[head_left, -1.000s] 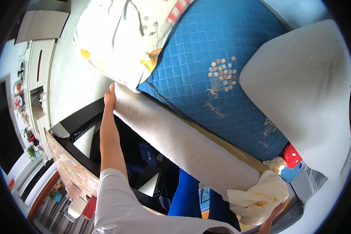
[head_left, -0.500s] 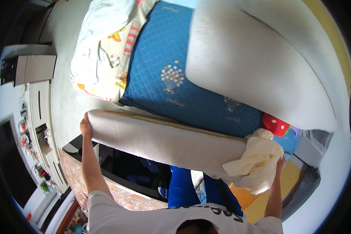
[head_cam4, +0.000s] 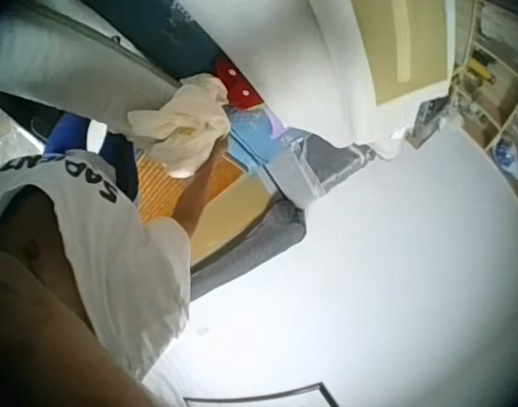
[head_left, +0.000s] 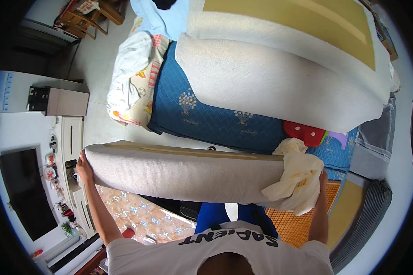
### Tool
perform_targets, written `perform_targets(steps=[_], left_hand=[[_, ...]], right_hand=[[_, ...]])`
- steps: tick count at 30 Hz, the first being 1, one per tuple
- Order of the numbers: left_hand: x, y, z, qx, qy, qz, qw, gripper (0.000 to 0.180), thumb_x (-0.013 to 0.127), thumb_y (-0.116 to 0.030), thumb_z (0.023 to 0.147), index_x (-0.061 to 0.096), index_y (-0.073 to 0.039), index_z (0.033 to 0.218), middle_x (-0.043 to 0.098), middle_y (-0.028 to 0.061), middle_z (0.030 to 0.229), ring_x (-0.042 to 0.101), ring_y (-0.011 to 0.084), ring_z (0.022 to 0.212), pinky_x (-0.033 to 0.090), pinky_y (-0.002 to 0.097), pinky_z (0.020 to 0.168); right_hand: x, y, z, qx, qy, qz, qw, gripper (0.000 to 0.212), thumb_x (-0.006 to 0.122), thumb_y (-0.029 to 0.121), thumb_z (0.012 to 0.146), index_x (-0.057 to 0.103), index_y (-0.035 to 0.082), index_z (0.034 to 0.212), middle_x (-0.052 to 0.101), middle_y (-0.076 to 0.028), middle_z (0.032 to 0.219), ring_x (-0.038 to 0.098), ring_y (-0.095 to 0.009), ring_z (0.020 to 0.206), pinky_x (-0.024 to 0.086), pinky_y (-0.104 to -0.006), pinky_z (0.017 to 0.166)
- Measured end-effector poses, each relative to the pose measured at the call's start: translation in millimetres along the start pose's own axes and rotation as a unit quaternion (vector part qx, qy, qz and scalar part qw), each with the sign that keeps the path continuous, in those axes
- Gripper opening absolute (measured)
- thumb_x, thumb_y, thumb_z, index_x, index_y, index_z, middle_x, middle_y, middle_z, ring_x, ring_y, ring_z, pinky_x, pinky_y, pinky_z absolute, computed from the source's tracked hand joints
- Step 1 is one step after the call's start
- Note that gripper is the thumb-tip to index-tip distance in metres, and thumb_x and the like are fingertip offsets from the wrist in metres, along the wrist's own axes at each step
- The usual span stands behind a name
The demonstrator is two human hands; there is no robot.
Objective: The person places a sheet on a bed, spreads it out across the surface, and then tucks the edges under the mattress before replacing pillows.
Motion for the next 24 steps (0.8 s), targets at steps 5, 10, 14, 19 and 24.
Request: perform_targets(steps=[5, 10, 14, 19, 24], left_hand=[[-74.2, -39.3, -17.7, 0.048, -0.025, -0.130, 0.990, 0.048, 0.046, -0.042, 0.089, 0.063, 0.002, 0.097, 0.063, 0.0136, 0.075, 0.054, 0.0174, 0.069, 0.043, 0.0321, 0.067], [-149.9, -113.5, 26.5, 0.129, -0.071, -0.147, 0.978, 0.050, 0.048, -0.042, 0.089, 0.062, 0.006, 0.094, 0.062, 0.0159, 0.076, 0.055, 0.0168, 0.072, 0.043, 0.0313, 0.070], [-185.9, -198.8, 113.5, 0.207, -0.078, -0.116, 0.968, 0.047, 0.048, -0.045, 0.088, 0.064, -0.001, 0.089, 0.062, 0.0072, 0.074, 0.052, 0.0159, 0.071, 0.042, 0.0309, 0.073], [-166.7, -311.4, 180.9, 0.354, -0.121, -0.328, 0.868, 0.036, 0.056, -0.034, 0.086, 0.054, -0.005, 0.108, 0.058, 0.0069, 0.094, 0.052, 0.0177, 0.081, 0.042, 0.0300, 0.078], [109.8, -306.6, -34.8, 0.580, 0.089, -0.227, 0.777, 0.087, 0.072, -0.036, 0.068, 0.026, -0.009, 0.137, 0.025, 0.0218, 0.139, 0.021, 0.0361, 0.130, 0.019, 0.0501, 0.104]], right_hand=[[-28.3, -39.5, -46.9, 0.068, 0.021, -0.019, 0.997, 0.030, 0.044, 0.029, 0.090, 0.058, 0.002, 0.087, 0.060, -0.018, 0.076, 0.056, -0.032, 0.066, 0.044, -0.0377, 0.060], [-37.3, -35.4, -48.9, 0.082, 0.004, -0.039, 0.996, 0.031, 0.043, 0.029, 0.090, 0.057, 0.002, 0.086, 0.060, -0.019, 0.076, 0.056, -0.033, 0.066, 0.044, -0.0389, 0.060], [-36.1, 20.6, -22.3, 0.022, -0.046, -0.041, 0.998, 0.031, 0.043, 0.029, 0.090, 0.057, 0.003, 0.085, 0.060, -0.019, 0.076, 0.056, -0.035, 0.067, 0.045, -0.0398, 0.060], [10.4, 100.8, 17.0, -0.125, -0.145, -0.069, 0.979, 0.031, 0.042, 0.030, 0.090, 0.057, 0.003, 0.085, 0.059, -0.020, 0.076, 0.056, -0.037, 0.067, 0.045, -0.0410, 0.060], [96.3, 202.3, -7.8, 0.067, -0.163, -0.055, 0.983, 0.033, 0.041, 0.031, 0.090, 0.054, 0.001, 0.086, 0.061, -0.021, 0.084, 0.058, -0.039, 0.078, 0.046, -0.0464, 0.067]])
Point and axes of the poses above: each hand's wrist, its own z-axis towards the middle knuckle, its own x-axis out of the palm, y = z × x, the point moved 5 cm from there along z, towards the middle knuckle
